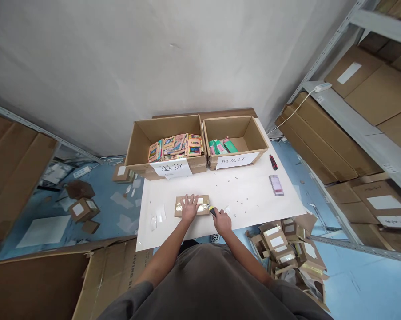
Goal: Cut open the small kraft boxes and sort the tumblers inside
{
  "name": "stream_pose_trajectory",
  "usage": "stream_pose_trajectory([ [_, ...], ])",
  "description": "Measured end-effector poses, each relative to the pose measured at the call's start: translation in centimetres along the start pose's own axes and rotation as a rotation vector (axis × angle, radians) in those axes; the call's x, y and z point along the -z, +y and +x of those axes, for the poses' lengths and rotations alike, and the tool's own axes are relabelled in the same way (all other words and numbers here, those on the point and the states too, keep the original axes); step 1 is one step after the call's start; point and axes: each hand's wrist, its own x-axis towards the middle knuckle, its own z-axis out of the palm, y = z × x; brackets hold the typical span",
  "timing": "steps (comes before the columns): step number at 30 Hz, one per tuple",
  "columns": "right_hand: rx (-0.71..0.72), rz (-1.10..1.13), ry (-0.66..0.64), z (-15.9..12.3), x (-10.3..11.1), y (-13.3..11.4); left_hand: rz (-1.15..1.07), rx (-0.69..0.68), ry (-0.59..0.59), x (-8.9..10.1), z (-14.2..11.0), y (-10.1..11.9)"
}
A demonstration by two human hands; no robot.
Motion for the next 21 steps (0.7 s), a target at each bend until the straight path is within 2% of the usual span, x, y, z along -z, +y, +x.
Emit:
stream_pose_trajectory([
  [5,-0.006,0.004,-0.005,-0.2,0.5,-1.1,-0.008,0.012,0.037,-0.6,-0.1,0.3],
  [7,-0.036,0.019,-0.004,-0.2,0.6,-0.4,-0.007,0.015,0.053,-0.7,-0.1,0.4],
  [9,-0.143,0.035,-0.003,0.0,1.2,1.9,-0.010,0.023,0.052,-0.6,-0.2,0.4],
  [11,-0.283,0.050,-0.002,0.3,2.3,5.5,-0.021,0.029,0.045,-0.5,-0.1,0.4],
  [13,-0.276,0.021,0.088,0.4,3.5,9.2,-0.034,0.028,0.040,-0.3,0.0,0.4],
  [15,-0.196,0.031,0.105,0.3,4.3,11.3,-0.039,0.032,0.035,-0.1,0.1,0.4],
  [17,-0.051,0.069,0.079,0.1,4.3,11.1,-0.037,0.035,0.022,0.1,0.2,0.5],
  [19,0.088,0.111,0.031,0.0,3.7,9.0,-0.033,0.035,0.015,0.2,0.2,0.5],
  [21,0.159,0.137,-0.001,0.2,2.7,6.1,-0.029,0.033,0.011,0.3,0.1,0.5],
])
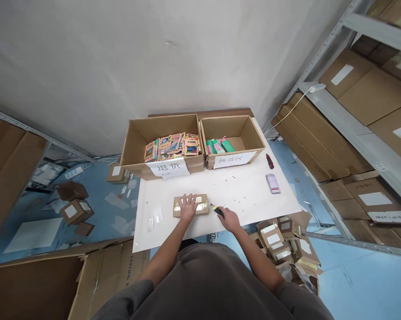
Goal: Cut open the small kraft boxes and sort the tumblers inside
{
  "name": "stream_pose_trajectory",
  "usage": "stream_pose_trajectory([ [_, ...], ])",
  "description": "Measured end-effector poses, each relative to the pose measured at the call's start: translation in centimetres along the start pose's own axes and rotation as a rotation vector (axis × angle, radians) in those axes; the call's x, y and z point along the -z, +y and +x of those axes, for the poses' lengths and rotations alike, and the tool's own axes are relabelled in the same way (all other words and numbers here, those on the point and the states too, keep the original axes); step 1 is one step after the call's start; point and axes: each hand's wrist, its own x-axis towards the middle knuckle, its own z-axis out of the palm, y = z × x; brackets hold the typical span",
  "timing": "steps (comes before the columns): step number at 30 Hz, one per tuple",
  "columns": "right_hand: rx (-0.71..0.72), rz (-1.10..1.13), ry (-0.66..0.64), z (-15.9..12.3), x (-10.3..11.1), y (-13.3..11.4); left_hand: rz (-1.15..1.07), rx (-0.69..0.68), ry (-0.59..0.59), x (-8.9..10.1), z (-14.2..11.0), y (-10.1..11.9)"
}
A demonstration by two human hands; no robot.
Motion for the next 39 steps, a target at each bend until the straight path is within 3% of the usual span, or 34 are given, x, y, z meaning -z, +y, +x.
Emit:
stream_pose_trajectory([
  [4,0.036,-0.019,-0.031,1.8,-1.8,-4.2,0.017,-0.001,0.001,0.1,-0.1,0.0],
  [7,0.006,-0.064,-0.034,2.8,-1.8,-4.8,0.026,0.000,0.008,0.0,-0.2,0.2],
  [9,-0.126,-0.066,-0.022,2.7,-1.1,-3.2,0.020,0.015,0.015,-0.2,-0.3,0.3],
  [12,-0.423,-0.006,0.054,1.7,0.3,1.6,0.013,0.023,0.043,-0.6,-0.2,0.3],
  [14,-0.367,0.066,0.124,0.8,0.6,4.5,0.015,0.013,0.057,-0.8,-0.2,0.2],
  [16,-0.318,0.213,0.146,0.6,-0.2,5.4,0.019,0.011,0.063,-1.0,-0.2,0.1],
  [18,-0.316,0.398,0.109,1.2,-2.4,3.8,0.013,0.002,0.068,-1.0,-0.4,-0.1],
  [22,-0.331,0.725,0.070,3.7,-7.8,-2.6,-0.017,-0.013,0.062,-0.2,-0.7,-0.1],
  [24,-0.372,0.768,0.094,5.2,-8.8,-4.8,-0.028,0.043,0.054,0.7,-0.8,0.0],
  [26,-0.422,0.709,0.130,7.2,-8.2,-5.8,-0.036,0.149,0.047,1.4,-1.1,0.2],
  [29,-0.468,0.584,0.160,11.3,-5.2,-6.2,-0.044,0.279,0.012,1.8,-2.4,1.1],
  [34,-0.433,0.523,0.149,17.1,-0.2,-7.0,-0.070,0.196,-0.111,1.0,-4.8,3.1],
  [37,-0.382,0.516,0.180,16.6,0.7,-5.8,-0.024,0.119,-0.050,1.8,-4.4,3.0],
  [39,-0.359,0.553,0.219,14.3,-0.2,-4.0,0.027,-0.040,-0.021,2.7,-3.5,2.3],
])
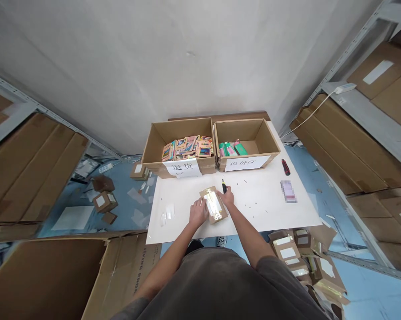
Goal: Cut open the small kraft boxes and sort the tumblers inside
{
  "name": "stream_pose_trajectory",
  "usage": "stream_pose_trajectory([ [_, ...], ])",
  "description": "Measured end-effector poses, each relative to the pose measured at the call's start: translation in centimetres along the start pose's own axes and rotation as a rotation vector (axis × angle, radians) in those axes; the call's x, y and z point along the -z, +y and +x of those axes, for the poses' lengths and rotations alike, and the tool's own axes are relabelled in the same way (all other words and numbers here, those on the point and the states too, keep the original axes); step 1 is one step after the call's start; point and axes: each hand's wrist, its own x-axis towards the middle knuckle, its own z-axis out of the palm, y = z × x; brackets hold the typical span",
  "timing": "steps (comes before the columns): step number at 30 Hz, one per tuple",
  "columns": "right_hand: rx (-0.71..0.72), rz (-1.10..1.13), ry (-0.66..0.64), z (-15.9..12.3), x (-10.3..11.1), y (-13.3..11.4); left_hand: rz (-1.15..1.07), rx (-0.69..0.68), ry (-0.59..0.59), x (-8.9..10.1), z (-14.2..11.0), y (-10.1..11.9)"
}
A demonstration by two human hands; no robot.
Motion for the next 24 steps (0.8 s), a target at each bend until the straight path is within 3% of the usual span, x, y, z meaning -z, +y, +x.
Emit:
stream_pose_trajectory([
  [4,-0.011,0.081,-0.012,-5.1,-0.2,6.6,0.111,-0.494,-0.185,1.1,1.8,-1.2],
  [6,-0.047,0.092,-0.049,-7.4,-1.2,9.0,0.160,-0.574,-0.243,1.1,2.5,-1.1],
  [10,-0.128,0.146,-0.041,-8.5,-2.8,10.1,0.219,-0.539,-0.198,1.3,3.4,0.1],
  [15,-0.092,0.136,-0.036,-5.2,-3.6,7.1,0.221,-0.407,-0.178,1.3,3.0,0.1],
  [19,-0.056,0.116,-0.097,-3.4,-4.3,4.5,0.156,-0.273,-0.088,-0.4,1.0,-0.8],
  [24,0.028,0.211,-0.235,-4.2,-2.2,5.1,0.144,-0.197,-0.109,-2.1,0.1,-1.1],
])
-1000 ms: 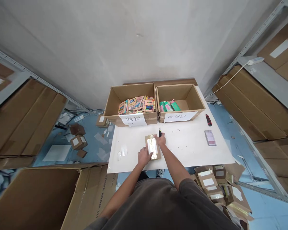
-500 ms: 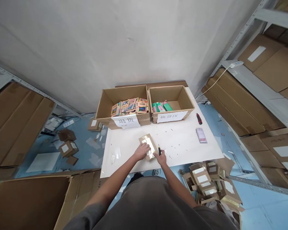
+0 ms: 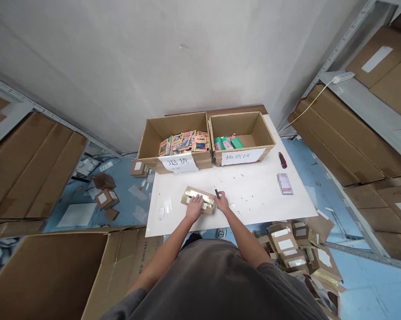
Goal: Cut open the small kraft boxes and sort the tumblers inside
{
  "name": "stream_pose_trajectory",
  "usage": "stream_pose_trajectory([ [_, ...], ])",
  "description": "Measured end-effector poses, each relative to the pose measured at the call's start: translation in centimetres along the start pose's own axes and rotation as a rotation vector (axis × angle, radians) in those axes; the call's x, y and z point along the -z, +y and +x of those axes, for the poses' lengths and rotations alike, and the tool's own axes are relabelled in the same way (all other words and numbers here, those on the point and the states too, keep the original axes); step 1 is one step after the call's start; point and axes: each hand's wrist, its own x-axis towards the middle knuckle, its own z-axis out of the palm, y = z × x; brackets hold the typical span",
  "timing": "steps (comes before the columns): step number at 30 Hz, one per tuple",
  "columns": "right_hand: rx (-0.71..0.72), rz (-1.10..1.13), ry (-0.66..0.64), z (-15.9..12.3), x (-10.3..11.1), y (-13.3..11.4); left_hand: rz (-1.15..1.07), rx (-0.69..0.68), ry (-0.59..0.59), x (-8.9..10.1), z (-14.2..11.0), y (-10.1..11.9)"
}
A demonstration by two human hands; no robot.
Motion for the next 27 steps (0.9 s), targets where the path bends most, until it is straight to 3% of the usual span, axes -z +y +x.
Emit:
stream_pose_trajectory([
  [3,0.134,-0.032,-0.182,-1.8,3.1,1.0,-0.037,0.023,-0.027,0.1,0.5,0.0],
  [6,0.244,-0.336,-0.333,-3.1,5.7,1.0,-0.064,0.047,-0.028,0.5,1.0,0.0],
  [10,0.271,-0.717,-0.331,-3.6,6.8,-0.7,-0.068,0.059,-0.035,0.8,1.3,0.0],
  [13,0.249,-0.792,-0.345,-3.6,7.0,-1.8,-0.061,0.071,-0.048,0.7,1.4,0.0],
  [19,0.058,-0.437,-0.498,-4.3,6.9,-0.9,-0.055,0.073,-0.079,0.7,1.3,-0.2],
  [27,0.001,-0.056,-0.391,-6.9,4.0,2.7,-0.053,0.082,-0.068,0.7,1.2,-0.4],
])
